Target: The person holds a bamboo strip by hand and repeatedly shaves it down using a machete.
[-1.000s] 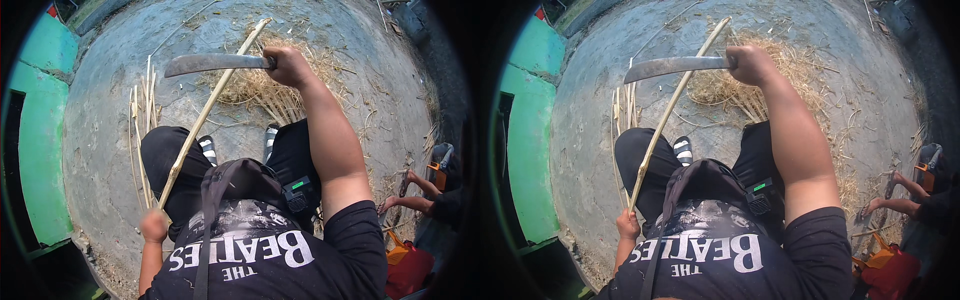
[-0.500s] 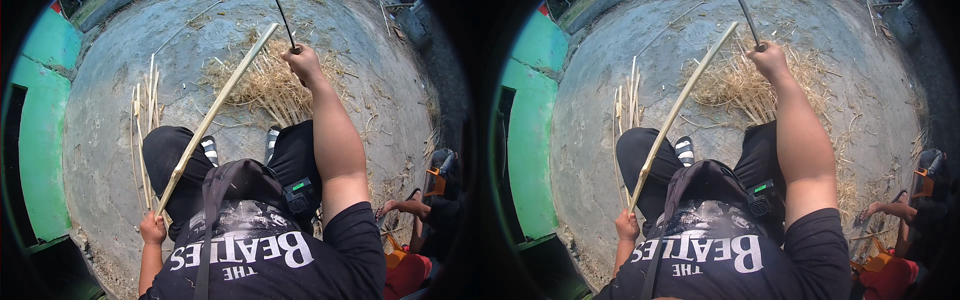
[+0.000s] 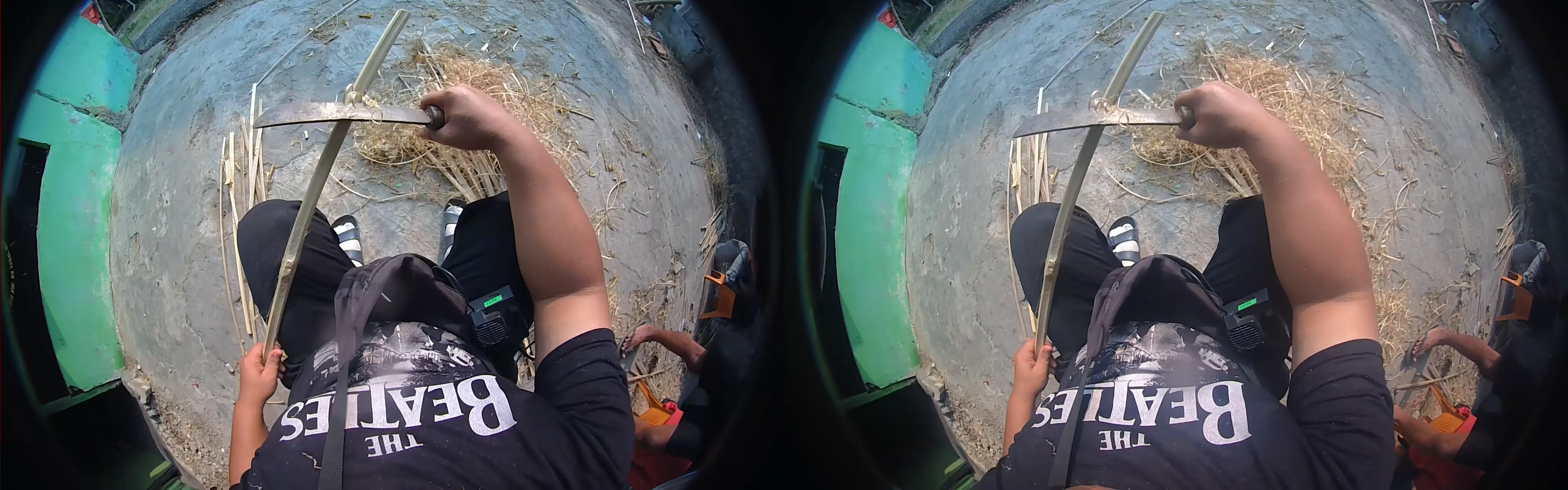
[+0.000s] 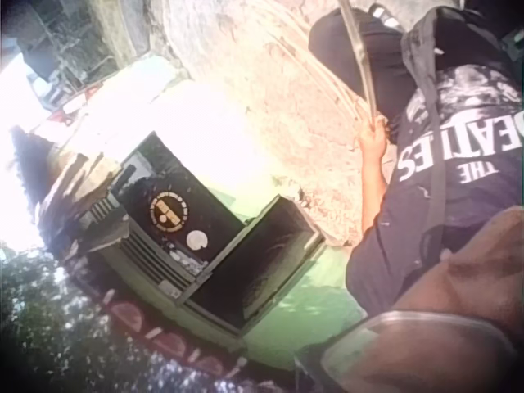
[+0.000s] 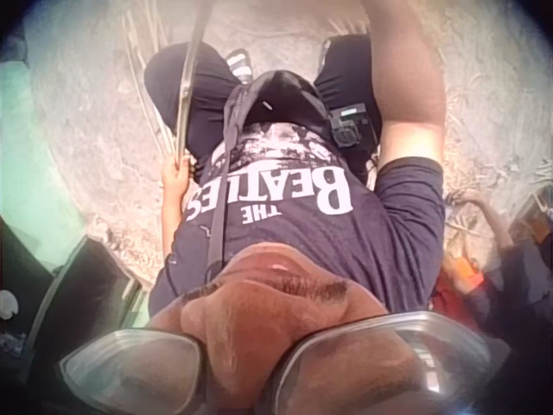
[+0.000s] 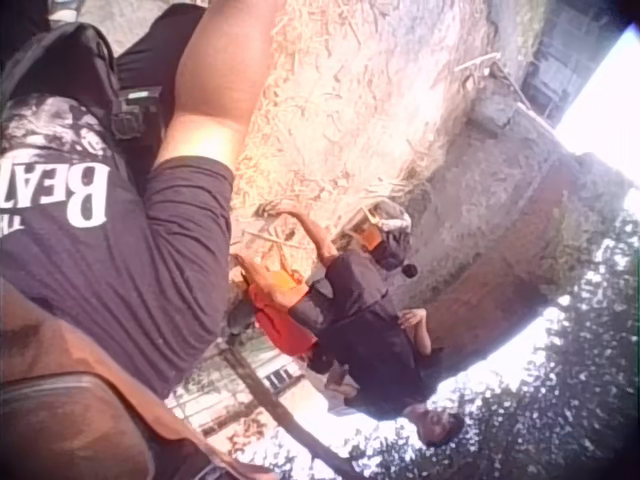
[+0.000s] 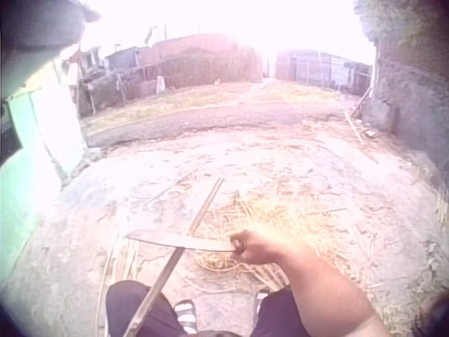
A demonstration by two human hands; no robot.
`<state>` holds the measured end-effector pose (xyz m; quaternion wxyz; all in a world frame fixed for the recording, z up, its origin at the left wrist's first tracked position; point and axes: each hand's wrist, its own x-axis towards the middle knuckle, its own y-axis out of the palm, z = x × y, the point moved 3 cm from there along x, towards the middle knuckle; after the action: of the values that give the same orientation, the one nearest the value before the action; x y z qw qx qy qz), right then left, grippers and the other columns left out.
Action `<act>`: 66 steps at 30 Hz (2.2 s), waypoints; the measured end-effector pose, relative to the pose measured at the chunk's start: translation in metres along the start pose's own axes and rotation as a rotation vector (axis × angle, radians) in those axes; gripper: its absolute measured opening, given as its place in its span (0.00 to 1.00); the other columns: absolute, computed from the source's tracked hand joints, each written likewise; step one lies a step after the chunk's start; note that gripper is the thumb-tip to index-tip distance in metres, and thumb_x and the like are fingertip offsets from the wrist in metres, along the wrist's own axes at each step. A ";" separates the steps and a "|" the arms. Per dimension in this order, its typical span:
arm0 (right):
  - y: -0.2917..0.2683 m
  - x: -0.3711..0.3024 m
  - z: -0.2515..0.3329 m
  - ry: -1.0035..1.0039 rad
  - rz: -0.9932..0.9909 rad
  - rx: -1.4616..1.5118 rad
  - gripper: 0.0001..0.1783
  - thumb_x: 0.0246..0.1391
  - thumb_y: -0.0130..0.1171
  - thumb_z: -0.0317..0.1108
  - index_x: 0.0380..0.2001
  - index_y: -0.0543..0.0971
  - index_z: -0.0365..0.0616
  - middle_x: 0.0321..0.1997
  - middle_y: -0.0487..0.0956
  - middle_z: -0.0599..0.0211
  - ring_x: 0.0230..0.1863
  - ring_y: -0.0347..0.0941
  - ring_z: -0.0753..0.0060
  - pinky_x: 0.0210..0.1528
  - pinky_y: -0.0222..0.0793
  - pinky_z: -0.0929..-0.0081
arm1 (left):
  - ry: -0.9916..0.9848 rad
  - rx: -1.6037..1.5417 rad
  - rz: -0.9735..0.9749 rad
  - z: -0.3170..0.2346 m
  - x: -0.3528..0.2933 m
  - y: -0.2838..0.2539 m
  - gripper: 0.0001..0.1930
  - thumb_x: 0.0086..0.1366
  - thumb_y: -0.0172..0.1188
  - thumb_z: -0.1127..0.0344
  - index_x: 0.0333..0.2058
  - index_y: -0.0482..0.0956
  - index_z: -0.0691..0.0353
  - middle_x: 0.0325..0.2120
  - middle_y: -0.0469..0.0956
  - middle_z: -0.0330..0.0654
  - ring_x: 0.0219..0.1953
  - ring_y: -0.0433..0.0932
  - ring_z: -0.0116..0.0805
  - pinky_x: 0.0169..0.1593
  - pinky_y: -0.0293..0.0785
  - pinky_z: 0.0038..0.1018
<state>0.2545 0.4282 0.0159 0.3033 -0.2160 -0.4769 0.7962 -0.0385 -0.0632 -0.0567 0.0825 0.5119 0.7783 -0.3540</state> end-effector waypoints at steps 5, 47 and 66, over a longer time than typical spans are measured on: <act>-0.001 0.001 -0.003 0.172 -0.089 -0.040 0.13 0.56 0.68 0.45 0.37 0.84 0.49 0.34 0.85 0.61 0.38 0.83 0.58 0.41 0.78 0.60 | -0.031 -0.005 0.074 -0.005 -0.002 -0.003 0.17 0.73 0.61 0.53 0.36 0.79 0.63 0.21 0.76 0.31 0.23 0.72 0.21 0.27 0.67 0.22; 0.063 0.028 0.008 0.014 0.279 0.188 0.12 0.49 0.59 0.35 0.34 0.82 0.40 0.32 0.83 0.50 0.35 0.80 0.50 0.42 0.76 0.57 | 0.397 0.818 -0.558 -0.050 0.006 0.032 0.10 0.71 0.58 0.59 0.36 0.78 0.60 0.24 0.78 0.53 0.27 0.78 0.60 0.30 0.70 0.50; 0.054 0.023 0.022 0.103 0.252 0.060 0.15 0.53 0.55 0.34 0.41 0.84 0.43 0.41 0.84 0.49 0.45 0.81 0.48 0.50 0.76 0.55 | 0.357 0.826 -0.532 -0.061 0.003 0.030 0.09 0.69 0.59 0.61 0.38 0.79 0.60 0.24 0.78 0.52 0.27 0.78 0.59 0.29 0.70 0.50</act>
<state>0.2092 0.4113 -0.0235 0.2313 -0.3055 -0.4057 0.8298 0.0003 -0.0155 -0.0269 -0.3531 0.3386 0.6788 -0.5476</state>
